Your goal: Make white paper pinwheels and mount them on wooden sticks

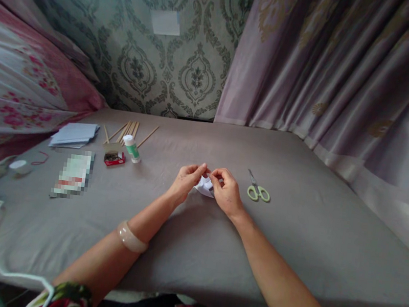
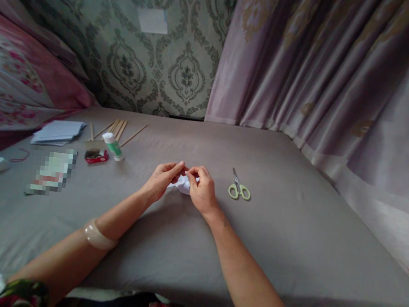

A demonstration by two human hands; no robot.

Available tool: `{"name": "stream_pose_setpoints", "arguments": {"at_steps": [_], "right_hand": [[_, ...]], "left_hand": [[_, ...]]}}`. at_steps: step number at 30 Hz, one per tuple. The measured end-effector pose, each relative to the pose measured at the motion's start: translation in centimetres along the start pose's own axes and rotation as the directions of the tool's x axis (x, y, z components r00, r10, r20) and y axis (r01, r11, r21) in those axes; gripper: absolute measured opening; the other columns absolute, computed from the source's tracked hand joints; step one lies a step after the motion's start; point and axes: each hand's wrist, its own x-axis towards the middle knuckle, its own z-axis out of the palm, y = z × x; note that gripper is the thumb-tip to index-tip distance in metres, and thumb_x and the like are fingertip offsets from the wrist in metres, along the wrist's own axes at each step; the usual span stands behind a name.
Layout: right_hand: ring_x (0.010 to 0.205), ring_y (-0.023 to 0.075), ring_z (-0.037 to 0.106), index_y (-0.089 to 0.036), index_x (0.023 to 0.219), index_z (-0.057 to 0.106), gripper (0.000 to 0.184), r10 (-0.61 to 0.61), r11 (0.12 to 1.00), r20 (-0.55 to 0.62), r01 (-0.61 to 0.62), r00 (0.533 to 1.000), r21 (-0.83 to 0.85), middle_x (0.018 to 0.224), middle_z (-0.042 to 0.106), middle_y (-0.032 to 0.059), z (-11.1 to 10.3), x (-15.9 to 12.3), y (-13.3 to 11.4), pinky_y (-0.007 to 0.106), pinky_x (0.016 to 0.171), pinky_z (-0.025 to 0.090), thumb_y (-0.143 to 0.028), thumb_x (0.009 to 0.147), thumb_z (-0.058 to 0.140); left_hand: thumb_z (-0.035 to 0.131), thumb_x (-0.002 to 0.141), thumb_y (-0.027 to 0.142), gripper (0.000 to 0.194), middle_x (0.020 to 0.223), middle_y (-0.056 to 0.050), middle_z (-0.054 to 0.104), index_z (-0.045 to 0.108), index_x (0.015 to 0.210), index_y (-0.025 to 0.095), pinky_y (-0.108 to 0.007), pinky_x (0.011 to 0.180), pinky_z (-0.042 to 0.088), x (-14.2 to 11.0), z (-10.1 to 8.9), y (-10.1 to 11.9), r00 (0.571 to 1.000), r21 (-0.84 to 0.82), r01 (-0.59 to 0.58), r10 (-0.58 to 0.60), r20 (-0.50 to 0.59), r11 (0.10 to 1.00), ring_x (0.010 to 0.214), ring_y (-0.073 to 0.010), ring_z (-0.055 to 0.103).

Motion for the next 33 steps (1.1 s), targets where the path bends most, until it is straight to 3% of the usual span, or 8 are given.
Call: {"name": "stream_pose_setpoints", "arguments": {"at_steps": [4, 7, 10, 14, 19, 26, 29, 33], "right_hand": [[0.066, 0.0136, 0.056, -0.019, 0.081, 0.057, 0.017, 0.167, 0.981, -0.02, -0.164, 0.986, 0.103, 0.073, 0.06, 0.0014, 0.0, 0.1, 1.0, 0.024, 0.057, 0.046, -0.035, 0.08, 0.056], [0.061, 0.0124, 0.054, -0.017, 0.08, 0.059, 0.022, 0.245, 0.957, -0.041, -0.235, 0.969, 0.167, 0.07, 0.059, 0.0011, -0.1, 0.3, 1.3, 0.022, 0.049, 0.044, -0.039, 0.076, 0.06], [0.059, 0.0115, 0.053, -0.016, 0.083, 0.061, 0.027, 0.296, 0.937, -0.057, -0.278, 0.954, 0.213, 0.072, 0.061, 0.0018, -0.3, 0.5, 1.1, 0.02, 0.043, 0.041, -0.042, 0.073, 0.062], [0.057, 0.011, 0.053, -0.016, 0.088, 0.066, 0.032, 0.33, 0.926, -0.051, -0.312, 0.943, 0.213, 0.073, 0.064, 0.0032, -0.5, 0.6, 0.6, 0.019, 0.041, 0.04, -0.043, 0.072, 0.062], [0.055, 0.0108, 0.053, -0.016, 0.087, 0.066, 0.03, 0.332, 0.925, -0.025, -0.321, 0.943, 0.202, 0.068, 0.062, 0.0016, -0.5, 0.6, 0.5, 0.019, 0.041, 0.041, -0.041, 0.072, 0.062], [0.056, 0.0116, 0.054, -0.017, 0.081, 0.062, 0.024, 0.35, 0.909, 0.001, -0.341, 0.937, 0.238, 0.069, 0.061, 0.0013, -0.4, 0.6, 0.9, 0.019, 0.04, 0.04, -0.039, 0.07, 0.063], [0.056, 0.0115, 0.054, -0.017, 0.081, 0.061, 0.025, 0.363, 0.901, 0.022, -0.356, 0.932, 0.248, 0.068, 0.061, 0.0008, -0.3, 0.6, 1.0, 0.02, 0.041, 0.041, -0.04, 0.069, 0.064], [0.055, 0.0112, 0.054, -0.018, 0.08, 0.06, 0.029, 0.376, 0.89, 0.053, -0.376, 0.925, 0.259, 0.073, 0.063, 0.0021, -0.5, 0.6, 0.7, 0.02, 0.042, 0.041, -0.044, 0.069, 0.064]], "left_hand": [[0.052, 0.078, 0.047, 0.038, 0.067, -0.004, 0.062, 0.068, 0.076, 0.012, -0.024, 0.057, 0.035, 0.7, -1.8, -0.5, 0.98, 0.264, -0.086, 0.129, -0.152, 0.961, 0.058, -0.0117, 0.049], [0.052, 0.078, 0.038, 0.03, 0.071, -0.006, 0.066, 0.07, 0.08, 0.013, -0.026, 0.062, 0.038, 1.3, -3.3, -0.9, 0.96, 0.547, -0.009, 0.161, -0.231, 0.837, 0.065, -0.0157, 0.055], [0.053, 0.078, 0.036, 0.029, 0.076, -0.009, 0.069, 0.071, 0.082, 0.014, -0.029, 0.069, 0.042, 1.7, -3.9, -1.1, 0.978, 0.714, 0.056, 0.104, -0.179, 0.698, 0.071, -0.0192, 0.059], [0.057, 0.077, 0.043, 0.031, 0.09, -0.012, 0.069, 0.073, 0.081, 0.016, -0.036, 0.086, 0.04, 1.8, -3.3, -1.0, 0.997, 0.857, 0.037, 0.045, -0.07, 0.513, 0.092, -0.0253, 0.058], [0.062, 0.072, 0.045, 0.034, 0.11, -0.013, 0.063, 0.072, 0.091, 0.019, -0.037, 0.088, 0.039, 1.5, -2.5, -1.0, 0.995, 0.894, 0.102, -0.032, -0.099, 0.436, 0.109, -0.0304, 0.051], [0.065, 0.067, 0.035, 0.023, 0.104, -0.011, 0.065, 0.072, 0.083, 0.019, -0.037, 0.083, 0.039, 1.5, -2.4, -1.2, 0.991, 0.852, 0.132, -0.054, -0.122, 0.506, 0.105, -0.0302, 0.054], [0.066, 0.065, 0.032, 0.018, 0.081, -0.008, 0.067, 0.07, 0.074, 0.017, -0.031, 0.07, 0.041, 1.3, -2.5, -1.4, 0.991, 0.727, 0.126, -0.056, -0.12, 0.675, 0.083, -0.0235, 0.06], [0.069, 0.06, 0.035, 0.024, 0.059, 0.0, 0.059, 0.061, 0.069, 0.015, -0.023, 0.053, 0.036, 1.0, -2.4, -1.4, 0.992, 0.314, 0.114, -0.089, -0.092, 0.943, 0.055, -0.0122, 0.052]]}}
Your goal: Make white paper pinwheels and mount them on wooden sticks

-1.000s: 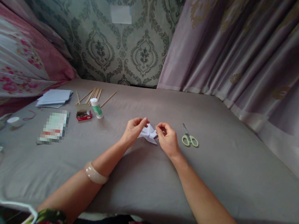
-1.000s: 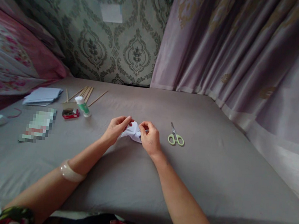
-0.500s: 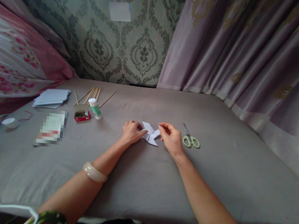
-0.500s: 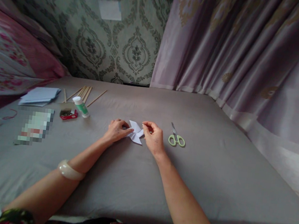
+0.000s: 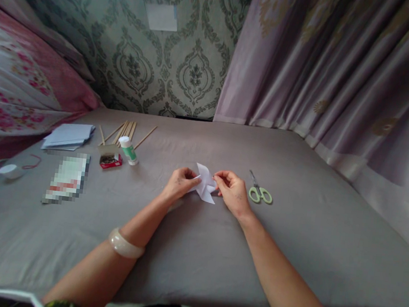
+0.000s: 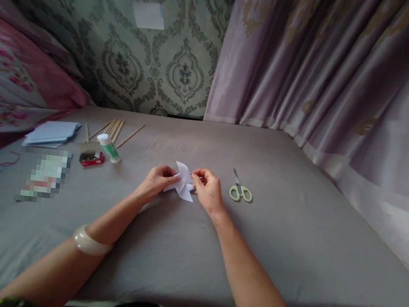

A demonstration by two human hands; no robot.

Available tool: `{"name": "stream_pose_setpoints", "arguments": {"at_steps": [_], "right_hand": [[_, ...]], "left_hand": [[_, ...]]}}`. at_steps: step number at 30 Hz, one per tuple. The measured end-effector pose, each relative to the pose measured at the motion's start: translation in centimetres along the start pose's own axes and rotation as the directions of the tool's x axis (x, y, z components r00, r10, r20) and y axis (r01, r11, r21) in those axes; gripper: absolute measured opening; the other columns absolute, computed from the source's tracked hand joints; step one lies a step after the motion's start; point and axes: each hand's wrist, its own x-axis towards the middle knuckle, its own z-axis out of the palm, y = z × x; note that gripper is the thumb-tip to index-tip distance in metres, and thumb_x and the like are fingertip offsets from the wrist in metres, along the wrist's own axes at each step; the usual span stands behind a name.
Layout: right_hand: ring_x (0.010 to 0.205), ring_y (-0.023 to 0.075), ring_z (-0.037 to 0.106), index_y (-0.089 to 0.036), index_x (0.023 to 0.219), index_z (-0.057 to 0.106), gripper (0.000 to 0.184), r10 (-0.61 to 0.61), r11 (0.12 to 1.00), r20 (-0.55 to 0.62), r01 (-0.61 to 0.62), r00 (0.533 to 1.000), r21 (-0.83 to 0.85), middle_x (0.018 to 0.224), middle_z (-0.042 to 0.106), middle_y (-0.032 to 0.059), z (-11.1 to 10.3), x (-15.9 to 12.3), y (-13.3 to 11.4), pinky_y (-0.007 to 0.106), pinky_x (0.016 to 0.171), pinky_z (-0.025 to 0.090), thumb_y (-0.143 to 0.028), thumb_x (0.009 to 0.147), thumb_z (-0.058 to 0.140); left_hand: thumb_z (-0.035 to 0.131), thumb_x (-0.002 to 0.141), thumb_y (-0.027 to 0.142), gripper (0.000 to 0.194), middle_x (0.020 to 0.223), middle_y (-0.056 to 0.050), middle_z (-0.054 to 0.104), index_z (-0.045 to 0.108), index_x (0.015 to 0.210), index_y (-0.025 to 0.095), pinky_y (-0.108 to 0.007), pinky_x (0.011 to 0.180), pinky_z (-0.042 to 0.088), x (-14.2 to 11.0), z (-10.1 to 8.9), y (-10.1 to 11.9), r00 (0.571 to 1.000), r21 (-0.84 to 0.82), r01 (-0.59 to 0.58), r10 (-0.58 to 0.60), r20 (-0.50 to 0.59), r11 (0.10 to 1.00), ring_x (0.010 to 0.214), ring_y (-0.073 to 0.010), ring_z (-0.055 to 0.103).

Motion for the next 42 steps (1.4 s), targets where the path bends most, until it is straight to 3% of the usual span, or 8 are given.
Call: {"name": "stream_pose_setpoints", "arguments": {"at_steps": [4, 8, 14, 18, 21, 27, 33, 42], "right_hand": [[0.057, 0.0117, 0.054, -0.017, 0.079, 0.061, 0.03, -0.016, 1.0, -0.006, 0.016, 1.0, -0.005, 0.068, 0.061, 0.0007, -0.2, -0.2, -0.9, 0.021, 0.044, 0.042, -0.045, 0.068, 0.066], [0.058, 0.0116, 0.054, -0.017, 0.079, 0.063, 0.028, -0.07, 0.997, 0.002, 0.07, 0.998, -0.035, 0.068, 0.061, 0.0007, -0.4, -0.5, -1.6, 0.021, 0.048, 0.043, -0.043, 0.071, 0.065], [0.061, 0.0127, 0.055, -0.018, 0.081, 0.065, 0.019, -0.171, 0.969, 0.063, 0.18, 0.983, -0.17, 0.072, 0.063, 0.0017, -0.2, -1.3, -2.1, 0.025, 0.059, 0.046, -0.037, 0.079, 0.06], [0.076, 0.0145, 0.056, -0.02, 0.077, 0.066, 0.012, -0.378, 0.878, 0.071, 0.381, 0.923, -0.29, 0.083, 0.059, 0.0031, 0.0, -1.5, -2.4, 0.028, 0.072, 0.047, -0.03, 0.081, 0.06], [0.086, 0.0158, 0.055, -0.021, 0.078, 0.067, 0.011, -0.467, 0.829, 0.038, 0.452, 0.883, -0.329, 0.09, 0.052, 0.0039, 0.1, -1.5, -2.1, 0.031, 0.082, 0.047, -0.029, 0.082, 0.061], [0.09, 0.0173, 0.05, -0.022, 0.078, 0.07, 0.012, -0.474, 0.803, 0.013, 0.439, 0.88, -0.403, 0.102, 0.049, 0.0054, 0.3, -1.6, -1.5, 0.04, 0.091, 0.043, -0.032, 0.082, 0.063], [0.1, 0.0216, 0.046, -0.024, 0.078, 0.071, 0.015, -0.491, 0.778, -0.04, 0.418, 0.87, -0.468, 0.111, 0.049, 0.0063, 0.3, -1.7, -1.6, 0.046, 0.095, 0.04, -0.036, 0.082, 0.063], [0.105, 0.0226, 0.045, -0.025, 0.078, 0.072, 0.015, -0.49, 0.771, -0.026, 0.419, 0.871, -0.48, 0.114, 0.048, 0.0067, 0.3, -1.6, -1.2, 0.046, 0.097, 0.039, -0.036, 0.082, 0.063]], "left_hand": [[0.074, 0.054, 0.033, 0.031, 0.057, 0.001, 0.058, 0.054, 0.07, 0.015, -0.02, 0.05, 0.034, -0.5, 0.0, 0.6, 0.997, -0.3, 0.035, -0.055, -0.057, 0.953, 0.051, -0.0088, 0.05], [0.074, 0.054, 0.031, 0.034, 0.052, 0.005, 0.056, 0.053, 0.078, 0.016, -0.019, 0.046, 0.032, -1.2, -0.1, 1.2, 0.99, -0.359, 0.07, -0.109, -0.089, 0.931, 0.044, -0.0067, 0.046], [0.075, 0.051, 0.027, 0.042, 0.07, -0.001, 0.067, 0.057, 0.087, 0.014, -0.024, 0.057, 0.044, -1.8, -0.1, 1.8, 0.992, -0.492, 0.047, -0.097, -0.075, 0.869, 0.055, -0.011, 0.058], [0.075, 0.053, 0.026, 0.036, 0.079, -0.004, 0.069, 0.06, 0.084, 0.013, -0.025, 0.064, 0.046, -2.0, 0.1, 1.8, 0.997, -0.538, 0.003, -0.044, -0.063, 0.843, 0.064, -0.0122, 0.061], [0.075, 0.056, 0.028, 0.034, 0.074, -0.002, 0.068, 0.059, 0.083, 0.014, -0.024, 0.061, 0.045, -2.3, 0.2, 1.9, 0.999, -0.547, 0.01, -0.038, -0.039, 0.837, 0.06, -0.0113, 0.06], [0.075, 0.058, 0.03, 0.035, 0.065, -0.001, 0.068, 0.056, 0.083, 0.015, -0.023, 0.055, 0.043, -2.9, 0.5, 2.4, 1.0, -0.566, -0.013, 0.003, -0.019, 0.824, 0.053, -0.011, 0.058], [0.075, 0.059, 0.032, 0.037, 0.075, -0.004, 0.07, 0.06, 0.088, 0.014, -0.025, 0.063, 0.047, -2.9, 0.7, 2.2, 0.997, -0.562, -0.065, 0.071, -0.011, 0.825, 0.062, -0.0137, 0.062], [0.073, 0.063, 0.032, 0.034, 0.088, -0.008, 0.071, 0.066, 0.09, 0.014, -0.028, 0.073, 0.049, -3.1, 0.8, 2.3, 0.992, -0.539, -0.105, 0.124, -0.001, 0.836, 0.077, -0.0173, 0.065]]}}
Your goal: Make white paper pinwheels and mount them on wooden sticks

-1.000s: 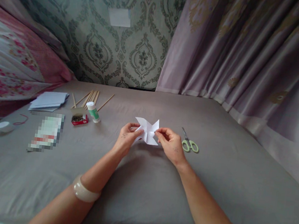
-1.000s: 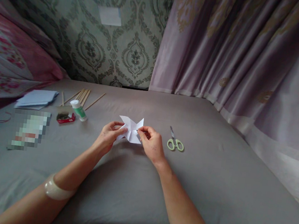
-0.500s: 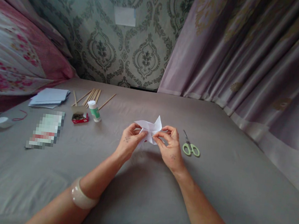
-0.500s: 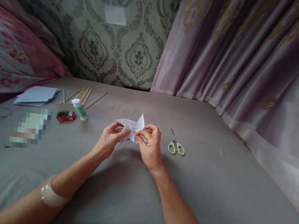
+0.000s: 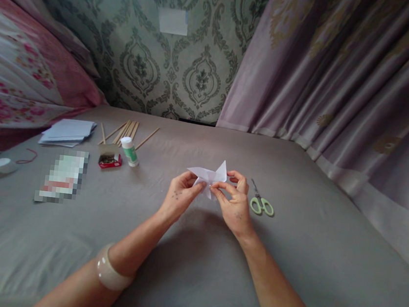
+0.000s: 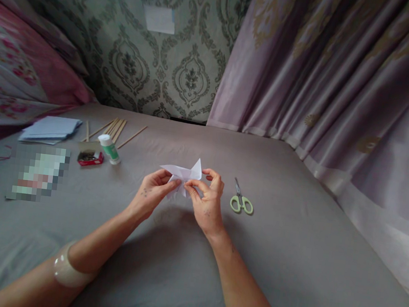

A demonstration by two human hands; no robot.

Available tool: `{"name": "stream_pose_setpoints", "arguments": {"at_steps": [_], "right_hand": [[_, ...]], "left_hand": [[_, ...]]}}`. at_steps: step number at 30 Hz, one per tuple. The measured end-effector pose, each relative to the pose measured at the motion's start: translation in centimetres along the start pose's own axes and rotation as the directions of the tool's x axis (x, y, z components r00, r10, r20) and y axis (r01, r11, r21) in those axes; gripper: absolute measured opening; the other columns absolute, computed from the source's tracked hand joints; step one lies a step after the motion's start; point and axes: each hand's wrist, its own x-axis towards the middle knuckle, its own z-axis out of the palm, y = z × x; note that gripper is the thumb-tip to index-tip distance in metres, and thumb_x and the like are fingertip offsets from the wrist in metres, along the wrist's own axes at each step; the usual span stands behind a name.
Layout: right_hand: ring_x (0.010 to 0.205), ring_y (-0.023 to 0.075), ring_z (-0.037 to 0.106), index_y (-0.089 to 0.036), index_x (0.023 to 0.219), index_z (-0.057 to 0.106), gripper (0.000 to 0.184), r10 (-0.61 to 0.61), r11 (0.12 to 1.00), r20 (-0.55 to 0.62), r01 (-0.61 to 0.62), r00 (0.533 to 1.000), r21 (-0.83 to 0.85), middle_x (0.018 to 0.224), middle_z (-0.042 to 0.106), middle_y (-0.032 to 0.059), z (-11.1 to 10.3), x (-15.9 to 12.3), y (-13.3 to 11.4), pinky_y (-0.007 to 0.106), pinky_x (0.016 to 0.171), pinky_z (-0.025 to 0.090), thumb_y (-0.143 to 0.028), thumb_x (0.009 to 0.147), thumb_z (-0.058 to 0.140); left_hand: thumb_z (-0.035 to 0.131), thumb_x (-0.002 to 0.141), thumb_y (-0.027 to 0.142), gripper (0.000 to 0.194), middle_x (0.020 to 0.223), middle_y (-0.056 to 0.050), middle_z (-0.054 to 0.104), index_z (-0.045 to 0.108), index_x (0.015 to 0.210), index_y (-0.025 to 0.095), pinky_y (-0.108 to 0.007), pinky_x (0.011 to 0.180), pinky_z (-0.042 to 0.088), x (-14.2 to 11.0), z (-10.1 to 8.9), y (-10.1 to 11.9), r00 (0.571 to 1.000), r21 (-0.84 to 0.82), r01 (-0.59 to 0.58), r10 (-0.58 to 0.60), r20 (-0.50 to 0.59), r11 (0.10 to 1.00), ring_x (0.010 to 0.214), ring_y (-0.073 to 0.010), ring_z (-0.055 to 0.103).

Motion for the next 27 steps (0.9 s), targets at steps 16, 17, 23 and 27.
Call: {"name": "stream_pose_setpoints", "arguments": {"at_steps": [16, 17, 23, 27], "right_hand": [[0.105, 0.0221, 0.046, -0.025, 0.078, 0.071, 0.016, 0.017, 0.999, 0.014, -0.018, 1.0, 0.031, 0.111, 0.048, 0.0065, 0.05, 0.01, 0.2, 0.047, 0.097, 0.04, -0.038, 0.082, 0.062], [0.105, 0.0223, 0.046, -0.025, 0.078, 0.071, 0.016, 0.019, 0.999, 0.019, -0.02, 1.0, 0.031, 0.112, 0.048, 0.0065, 0.04, 0.02, 0.2, 0.047, 0.097, 0.039, -0.038, 0.082, 0.062], [0.104, 0.0223, 0.046, -0.025, 0.077, 0.071, 0.015, 0.032, 0.999, 0.036, -0.034, 0.999, 0.029, 0.112, 0.048, 0.0065, 0.01, 0.03, 0.31, 0.046, 0.097, 0.038, -0.037, 0.082, 0.062], [0.104, 0.0224, 0.046, -0.025, 0.077, 0.071, 0.015, 0.035, 0.999, 0.042, -0.037, 0.999, 0.032, 0.112, 0.048, 0.0064, 0.03, -0.02, 0.36, 0.046, 0.097, 0.038, -0.037, 0.082, 0.063]], "left_hand": [[0.073, 0.063, 0.032, 0.031, 0.086, -0.006, 0.072, 0.068, 0.088, 0.015, -0.028, 0.073, 0.049, -0.2, 0.28, 0.45, 1.0, -0.003, 0.011, -0.011, 0.022, 1.0, 0.079, -0.0177, 0.065], [0.073, 0.063, 0.032, 0.03, 0.086, -0.006, 0.072, 0.068, 0.087, 0.015, -0.027, 0.073, 0.049, -0.21, 0.31, 0.47, 1.0, -0.008, 0.011, -0.011, 0.021, 1.0, 0.078, -0.0172, 0.065], [0.073, 0.062, 0.031, 0.027, 0.083, -0.005, 0.071, 0.068, 0.083, 0.014, -0.026, 0.073, 0.048, -0.27, 0.31, 0.57, 1.0, -0.007, 0.013, -0.013, 0.022, 1.0, 0.075, -0.0155, 0.063], [0.073, 0.063, 0.032, 0.026, 0.08, -0.004, 0.071, 0.068, 0.082, 0.015, -0.026, 0.072, 0.047, -0.32, 0.3, 0.67, 1.0, 0.021, 0.004, -0.005, 0.029, 1.0, 0.075, -0.0159, 0.063]]}}
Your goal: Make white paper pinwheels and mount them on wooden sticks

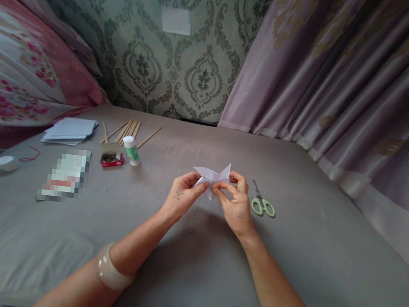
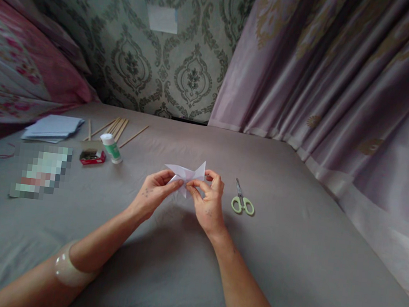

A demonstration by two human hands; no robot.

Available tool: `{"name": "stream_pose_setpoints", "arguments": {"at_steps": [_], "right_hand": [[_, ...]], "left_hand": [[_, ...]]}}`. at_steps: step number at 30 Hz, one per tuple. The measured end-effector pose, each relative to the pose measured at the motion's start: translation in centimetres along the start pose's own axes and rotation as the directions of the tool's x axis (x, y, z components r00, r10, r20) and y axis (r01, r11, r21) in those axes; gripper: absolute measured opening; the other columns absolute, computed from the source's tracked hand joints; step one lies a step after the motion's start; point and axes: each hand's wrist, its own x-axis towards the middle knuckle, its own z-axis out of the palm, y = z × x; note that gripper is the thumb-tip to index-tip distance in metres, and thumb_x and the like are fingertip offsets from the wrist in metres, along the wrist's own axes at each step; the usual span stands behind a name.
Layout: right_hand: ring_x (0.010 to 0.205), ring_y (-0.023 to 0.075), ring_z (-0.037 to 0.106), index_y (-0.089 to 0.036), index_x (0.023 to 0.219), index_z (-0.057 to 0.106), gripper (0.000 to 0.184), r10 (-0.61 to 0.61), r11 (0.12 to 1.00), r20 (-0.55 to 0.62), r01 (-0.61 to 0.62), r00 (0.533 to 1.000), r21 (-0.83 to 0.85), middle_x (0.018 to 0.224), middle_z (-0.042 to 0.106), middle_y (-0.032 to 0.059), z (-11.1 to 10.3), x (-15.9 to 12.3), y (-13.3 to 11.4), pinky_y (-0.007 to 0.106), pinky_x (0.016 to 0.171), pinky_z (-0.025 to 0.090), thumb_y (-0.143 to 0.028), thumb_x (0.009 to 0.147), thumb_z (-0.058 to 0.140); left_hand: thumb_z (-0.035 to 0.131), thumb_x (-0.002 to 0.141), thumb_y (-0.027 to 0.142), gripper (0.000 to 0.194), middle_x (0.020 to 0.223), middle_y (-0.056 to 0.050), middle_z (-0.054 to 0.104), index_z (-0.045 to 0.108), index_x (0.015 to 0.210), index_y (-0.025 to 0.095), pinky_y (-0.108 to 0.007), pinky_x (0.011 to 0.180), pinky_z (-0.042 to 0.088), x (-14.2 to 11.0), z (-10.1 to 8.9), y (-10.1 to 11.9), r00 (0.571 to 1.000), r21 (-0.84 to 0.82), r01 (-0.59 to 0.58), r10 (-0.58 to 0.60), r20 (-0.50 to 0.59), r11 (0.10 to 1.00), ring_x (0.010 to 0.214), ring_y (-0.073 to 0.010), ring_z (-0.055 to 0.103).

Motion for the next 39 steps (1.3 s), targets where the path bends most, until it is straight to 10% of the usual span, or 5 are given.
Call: {"name": "stream_pose_setpoints", "arguments": {"at_steps": [39], "right_hand": [[0.105, 0.0211, 0.048, -0.023, 0.072, 0.071, 0.017, 0.116, 0.982, 0.053, -0.123, 0.992, 0.143, 0.11, 0.05, 0.0069, 0.15, 0.22, 0.03, 0.041, 0.101, 0.037, -0.039, 0.076, 0.066]], "left_hand": [[0.072, 0.062, 0.028, 0.022, 0.072, -0.003, 0.068, 0.072, 0.077, 0.012, -0.023, 0.064, 0.041, 0.11, -0.21, -0.37, 1.0, 0.06, 0.027, -0.027, -0.012, 0.998, 0.065, -0.0123, 0.056]]}}
